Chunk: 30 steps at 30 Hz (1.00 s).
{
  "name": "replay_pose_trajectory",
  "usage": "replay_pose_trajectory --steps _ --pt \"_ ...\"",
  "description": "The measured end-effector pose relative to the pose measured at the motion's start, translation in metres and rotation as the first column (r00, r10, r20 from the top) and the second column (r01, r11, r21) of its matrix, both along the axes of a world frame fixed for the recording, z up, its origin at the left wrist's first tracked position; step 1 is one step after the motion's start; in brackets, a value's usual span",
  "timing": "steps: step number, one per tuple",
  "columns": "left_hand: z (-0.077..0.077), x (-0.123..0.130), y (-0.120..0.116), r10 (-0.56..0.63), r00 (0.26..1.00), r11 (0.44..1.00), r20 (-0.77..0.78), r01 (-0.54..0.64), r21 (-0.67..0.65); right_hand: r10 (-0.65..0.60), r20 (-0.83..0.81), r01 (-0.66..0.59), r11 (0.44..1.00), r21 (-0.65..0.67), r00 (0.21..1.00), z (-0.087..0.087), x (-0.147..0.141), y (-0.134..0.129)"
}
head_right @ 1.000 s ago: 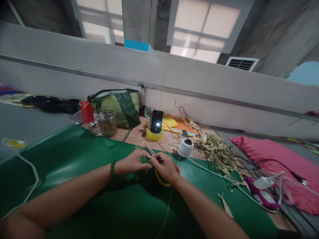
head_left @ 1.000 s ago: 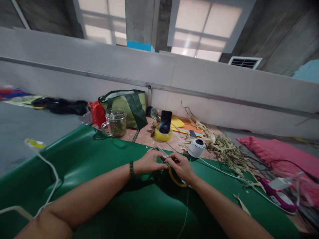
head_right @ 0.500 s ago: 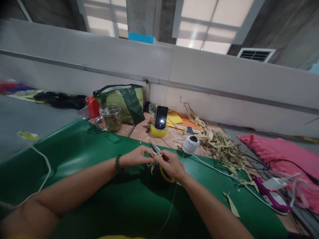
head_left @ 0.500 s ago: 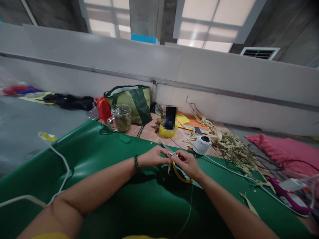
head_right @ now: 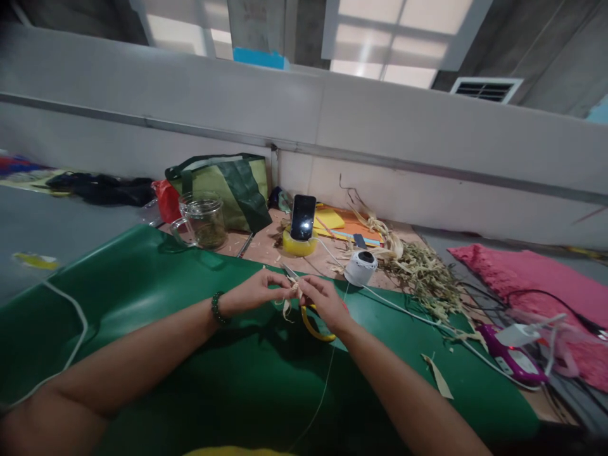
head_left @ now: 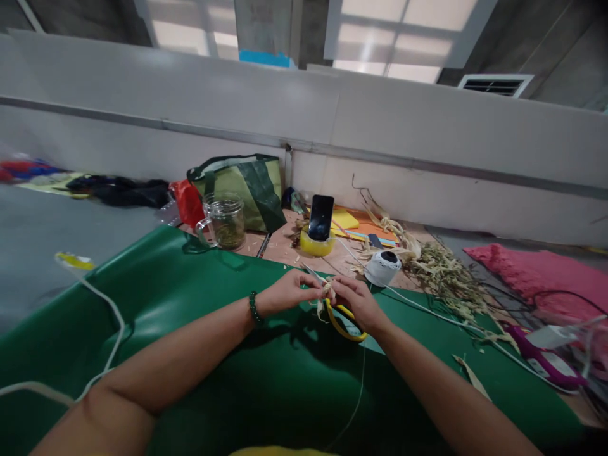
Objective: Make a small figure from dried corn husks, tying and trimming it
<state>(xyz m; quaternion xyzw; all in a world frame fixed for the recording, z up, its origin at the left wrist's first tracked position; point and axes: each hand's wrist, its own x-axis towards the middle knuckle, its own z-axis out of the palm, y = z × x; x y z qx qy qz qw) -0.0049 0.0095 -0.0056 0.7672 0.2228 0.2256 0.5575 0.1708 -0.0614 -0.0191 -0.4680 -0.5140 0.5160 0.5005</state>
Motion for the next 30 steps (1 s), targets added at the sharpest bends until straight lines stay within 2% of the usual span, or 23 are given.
replay_pose_trajectory --steps 2,4,9,11,13,16,20,22,25,30 --pt "0.001 -0.001 0.0 -0.001 1.0 1.0 0.005 0.001 0.002 -0.013 -0.067 0.01 0.999 -0.043 0.998 0.001 0.002 -0.001" --pt "0.002 -0.001 -0.001 0.001 1.0 1.0 0.003 -0.001 -0.02 -0.038 -0.067 0.035 0.998 -0.051 0.997 0.0 0.003 0.0" --pt "-0.001 0.001 -0.001 -0.01 1.0 0.995 -0.02 0.008 -0.096 -0.037 0.075 0.037 0.999 0.007 0.996 0.0 0.007 0.0" --pt "-0.001 0.001 -0.001 -0.021 1.0 0.991 -0.004 0.02 -0.13 -0.065 0.113 0.058 0.996 0.066 0.991 0.001 0.009 -0.001" --pt "-0.001 0.001 -0.001 -0.046 0.999 0.984 0.014 0.048 -0.169 -0.104 0.183 0.07 0.981 0.181 0.978 0.002 0.012 -0.004" --pt "0.001 0.0 -0.002 -0.111 0.994 0.971 0.012 0.111 -0.211 -0.112 0.356 -0.027 0.931 0.364 0.928 0.006 0.016 -0.007" --pt "0.006 -0.002 -0.003 -0.179 0.982 0.971 -0.057 0.167 -0.172 -0.109 0.504 -0.154 0.879 0.452 0.857 0.014 0.021 -0.009" --pt "0.008 -0.003 -0.003 -0.159 0.983 0.978 -0.092 0.144 -0.148 -0.085 0.538 -0.179 0.891 0.418 0.839 0.017 0.022 -0.009" --pt "0.009 -0.003 -0.005 -0.115 0.99 0.982 -0.082 0.101 -0.16 -0.018 0.504 -0.148 0.946 0.288 0.863 0.016 0.021 -0.009" --pt "0.009 0.0 -0.009 -0.038 0.998 0.979 -0.041 0.029 -0.204 0.007 0.271 -0.023 0.998 0.058 0.963 0.012 0.013 -0.008"
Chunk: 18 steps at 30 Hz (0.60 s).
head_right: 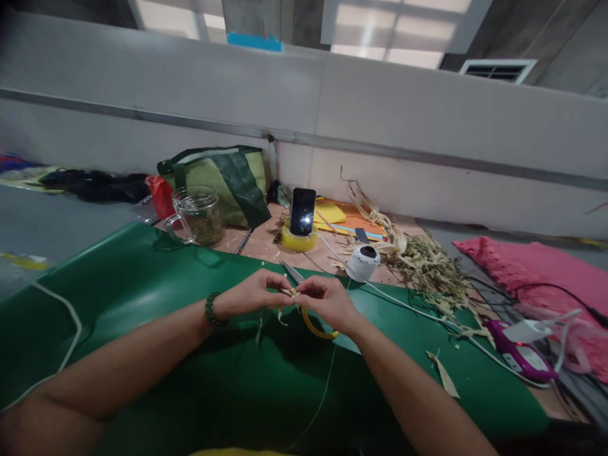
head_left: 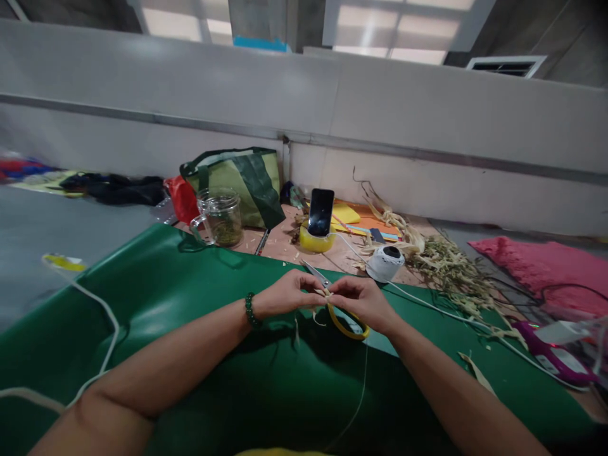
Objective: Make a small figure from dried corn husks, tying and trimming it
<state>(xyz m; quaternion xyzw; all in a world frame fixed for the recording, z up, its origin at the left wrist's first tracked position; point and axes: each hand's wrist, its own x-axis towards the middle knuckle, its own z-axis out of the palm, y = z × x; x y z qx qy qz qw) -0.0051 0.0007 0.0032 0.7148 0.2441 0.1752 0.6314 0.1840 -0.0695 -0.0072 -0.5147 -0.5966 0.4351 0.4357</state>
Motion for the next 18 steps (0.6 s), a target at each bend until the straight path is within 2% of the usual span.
replay_pose_trajectory --steps 3,7,12,18 --pt "0.002 0.0003 -0.0008 0.004 0.999 1.0 0.034 -0.004 -0.005 0.015 -0.151 -0.034 0.992 -0.123 0.988 0.0022 0.0003 0.0007" --pt "0.0025 0.0003 -0.0021 0.014 1.0 0.999 0.023 -0.015 0.048 -0.01 -0.167 -0.022 0.982 -0.185 0.986 0.0037 0.0007 0.0003" --pt "-0.0011 0.0017 -0.0051 0.069 0.998 0.99 0.008 -0.069 0.121 -0.011 -0.064 0.005 0.996 -0.092 0.998 0.0015 -0.0038 -0.0033" --pt "-0.0025 0.0015 -0.0019 0.033 0.998 0.999 0.054 -0.035 0.037 -0.073 0.114 0.067 0.996 0.057 0.991 0.0005 -0.003 -0.0043"
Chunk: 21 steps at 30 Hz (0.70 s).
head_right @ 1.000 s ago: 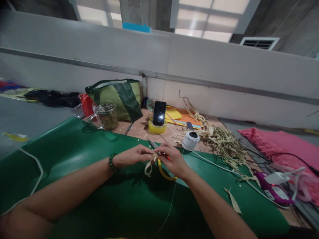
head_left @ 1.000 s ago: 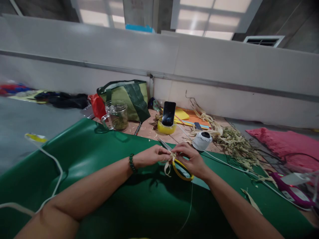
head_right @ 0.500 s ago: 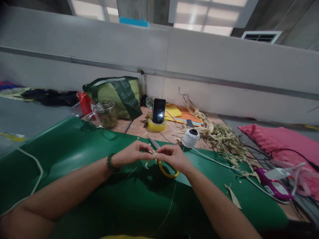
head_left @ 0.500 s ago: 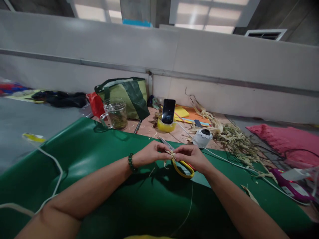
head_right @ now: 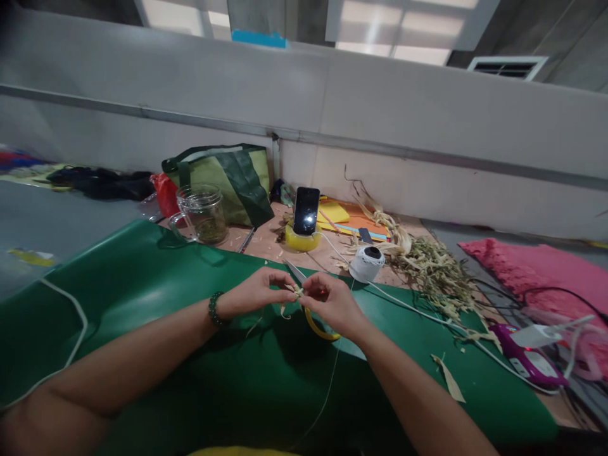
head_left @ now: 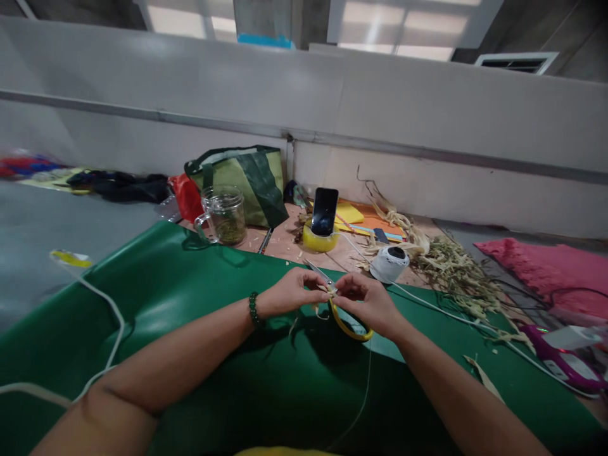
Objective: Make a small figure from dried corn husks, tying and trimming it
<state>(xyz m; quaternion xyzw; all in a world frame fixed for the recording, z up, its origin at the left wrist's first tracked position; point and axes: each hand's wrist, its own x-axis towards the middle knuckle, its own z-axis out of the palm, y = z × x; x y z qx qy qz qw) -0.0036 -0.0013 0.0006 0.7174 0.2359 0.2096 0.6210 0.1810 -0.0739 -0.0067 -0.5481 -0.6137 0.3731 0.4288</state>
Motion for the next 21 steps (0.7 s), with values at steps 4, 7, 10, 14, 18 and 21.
replay_pose_trajectory --steps 4,7,10,14,18,21 --pt "0.0006 0.0003 -0.0001 0.035 0.999 0.998 -0.005 -0.034 0.051 -0.011 0.037 0.011 1.0 0.019 0.999 -0.0028 -0.0002 0.0001" --pt "-0.0004 0.0013 -0.0011 0.053 0.999 0.994 -0.004 -0.052 0.095 -0.022 0.071 0.018 0.998 0.059 0.997 -0.0017 -0.0026 -0.002" --pt "-0.002 0.0016 -0.0011 0.049 0.999 0.989 0.001 -0.049 0.137 -0.011 0.123 -0.005 0.992 0.128 0.992 0.0017 -0.0049 -0.0051" --pt "-0.0033 0.001 -0.0007 0.062 0.998 0.981 -0.011 -0.06 0.183 -0.006 0.221 -0.047 0.971 0.234 0.975 0.0012 -0.0054 -0.0066" --pt "-0.0059 0.0009 -0.0011 0.07 0.997 0.985 0.025 -0.073 0.154 -0.08 0.29 -0.027 0.937 0.348 0.954 -0.003 -0.0058 -0.0053" --pt "-0.0084 0.001 -0.0008 0.052 0.997 0.991 0.063 -0.059 0.12 -0.108 0.287 -0.01 0.925 0.381 0.952 -0.0018 -0.0074 -0.0059"
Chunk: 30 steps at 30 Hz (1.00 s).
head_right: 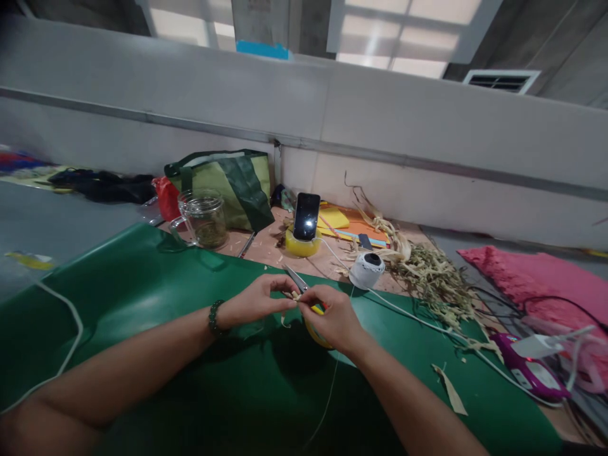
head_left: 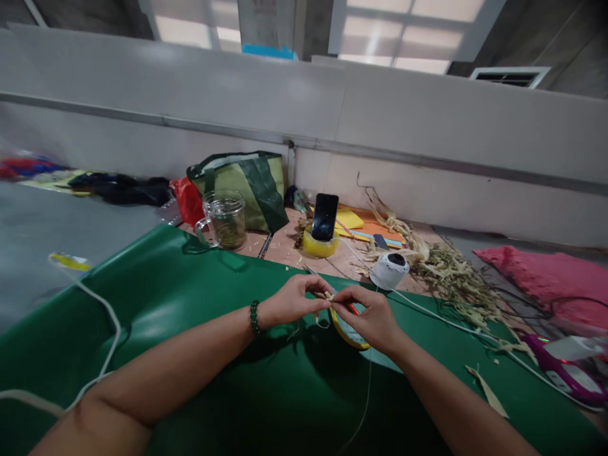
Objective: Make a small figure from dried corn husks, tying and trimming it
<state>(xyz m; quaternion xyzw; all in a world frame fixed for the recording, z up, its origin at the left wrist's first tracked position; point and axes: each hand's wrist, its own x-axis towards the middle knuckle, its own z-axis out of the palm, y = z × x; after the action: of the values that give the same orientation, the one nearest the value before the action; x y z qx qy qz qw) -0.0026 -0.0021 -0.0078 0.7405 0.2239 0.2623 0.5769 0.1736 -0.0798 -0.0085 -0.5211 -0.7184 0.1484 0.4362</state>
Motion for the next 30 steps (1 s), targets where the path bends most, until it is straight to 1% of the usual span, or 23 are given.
replay_pose_trajectory --steps 3,6,8,10,12,15,17,18,20,24,27,30 --pt "-0.002 0.0 0.001 0.016 1.0 1.0 0.005 -0.016 0.013 0.0 -0.024 0.0 1.0 0.002 1.0 0.002 -0.001 -0.001" --pt "0.0 0.001 0.0 0.036 0.999 0.997 0.004 -0.036 0.073 -0.016 -0.073 0.015 1.0 -0.013 0.997 0.001 -0.001 -0.001" --pt "0.001 0.001 -0.002 0.061 0.998 0.988 0.002 -0.061 0.142 -0.031 -0.14 0.022 0.998 -0.065 0.99 -0.002 0.0 0.001" --pt "0.003 0.001 -0.004 0.09 0.996 0.974 -0.004 -0.087 0.207 -0.042 -0.235 0.007 0.989 -0.15 0.971 -0.005 0.001 0.004" --pt "0.005 0.002 -0.007 0.11 0.994 0.962 -0.016 -0.103 0.253 -0.056 -0.342 -0.035 0.967 -0.254 0.938 -0.007 0.002 0.007" --pt "0.004 0.002 -0.008 0.144 0.989 0.936 -0.038 -0.123 0.331 -0.087 -0.473 -0.129 0.905 -0.406 0.877 -0.008 0.004 0.012" --pt "0.003 0.002 -0.008 0.174 0.984 0.916 -0.05 -0.142 0.376 -0.099 -0.516 -0.184 0.864 -0.469 0.851 -0.007 0.005 0.015" --pt "0.002 0.002 -0.007 0.18 0.982 0.914 -0.05 -0.148 0.378 -0.1 -0.525 -0.198 0.854 -0.481 0.845 -0.006 0.005 0.016" --pt "0.0 0.003 -0.004 0.164 0.986 0.932 -0.036 -0.143 0.334 -0.095 -0.531 -0.195 0.864 -0.465 0.842 -0.006 0.003 0.016" --pt "-0.003 0.004 0.001 0.115 0.993 0.977 0.034 -0.119 0.179 -0.063 -0.51 -0.144 0.923 -0.356 0.858 -0.007 -0.001 0.015" --pt "-0.007 0.004 0.004 0.081 0.995 0.993 0.05 -0.085 0.079 -0.048 -0.486 -0.132 0.935 -0.329 0.872 -0.01 -0.002 0.014" --pt "-0.011 0.004 0.006 0.035 0.999 0.999 0.019 -0.035 0.001 -0.055 -0.468 -0.109 0.942 -0.317 0.882 -0.013 -0.001 0.013"
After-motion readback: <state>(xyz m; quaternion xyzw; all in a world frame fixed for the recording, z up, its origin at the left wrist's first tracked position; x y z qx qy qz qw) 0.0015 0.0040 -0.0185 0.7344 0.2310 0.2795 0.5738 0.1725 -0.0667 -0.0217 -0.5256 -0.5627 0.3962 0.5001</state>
